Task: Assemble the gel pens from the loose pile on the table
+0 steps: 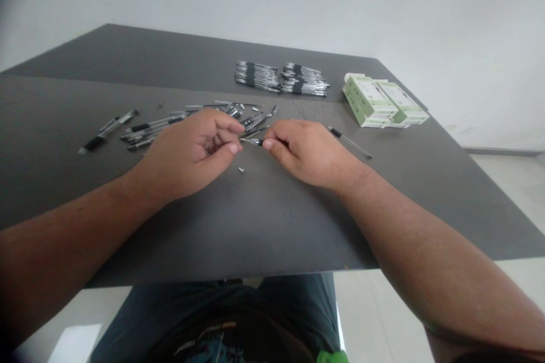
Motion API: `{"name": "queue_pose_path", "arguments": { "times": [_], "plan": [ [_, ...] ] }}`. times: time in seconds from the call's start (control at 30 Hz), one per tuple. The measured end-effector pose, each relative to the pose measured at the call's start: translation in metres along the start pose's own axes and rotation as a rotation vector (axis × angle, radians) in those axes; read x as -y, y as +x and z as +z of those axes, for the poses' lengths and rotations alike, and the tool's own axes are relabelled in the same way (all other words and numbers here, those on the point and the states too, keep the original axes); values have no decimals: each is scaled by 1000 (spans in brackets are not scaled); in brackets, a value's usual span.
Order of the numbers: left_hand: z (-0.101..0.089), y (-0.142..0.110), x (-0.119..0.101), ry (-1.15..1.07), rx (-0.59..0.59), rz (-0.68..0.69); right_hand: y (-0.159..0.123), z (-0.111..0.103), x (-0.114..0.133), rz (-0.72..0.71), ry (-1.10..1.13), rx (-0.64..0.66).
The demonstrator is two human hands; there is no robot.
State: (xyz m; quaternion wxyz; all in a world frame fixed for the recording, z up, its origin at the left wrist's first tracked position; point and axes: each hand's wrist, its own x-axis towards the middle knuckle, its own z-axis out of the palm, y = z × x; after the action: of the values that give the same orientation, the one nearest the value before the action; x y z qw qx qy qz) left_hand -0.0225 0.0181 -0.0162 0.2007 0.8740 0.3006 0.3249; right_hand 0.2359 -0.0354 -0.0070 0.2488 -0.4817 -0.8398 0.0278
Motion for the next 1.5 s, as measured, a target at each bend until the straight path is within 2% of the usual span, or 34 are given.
{"name": "queue_pose_path", "arguments": {
  "times": [0.1, 0.23, 0.33, 0.7, 0.97, 1.17, 1.3, 1.5],
  "plan": [
    [-1, 3, 6, 128, 96, 13, 0, 0, -5, 37, -5, -35],
    [0, 5, 13, 299, 296, 162, 1, 0, -7, 55, -27, -48],
    [1, 5, 16, 347, 394, 208, 0, -1, -6, 51, -33, -42],
    [7, 3, 20, 373, 487, 267, 0, -1, -5, 14, -64, -33],
    [7, 3, 16, 338, 435, 245, -1, -1, -4, 20, -54, -25],
    [0, 6, 12, 313, 231, 80, -2, -2, -3, -16, -60, -3],
    [-5, 5, 2, 300, 157, -6, -1, -3, 0, -57, -86, 19],
    [-4, 4, -1, 293, 146, 29, -1, -4, 2, -82, -111, 59]
  ]
}}
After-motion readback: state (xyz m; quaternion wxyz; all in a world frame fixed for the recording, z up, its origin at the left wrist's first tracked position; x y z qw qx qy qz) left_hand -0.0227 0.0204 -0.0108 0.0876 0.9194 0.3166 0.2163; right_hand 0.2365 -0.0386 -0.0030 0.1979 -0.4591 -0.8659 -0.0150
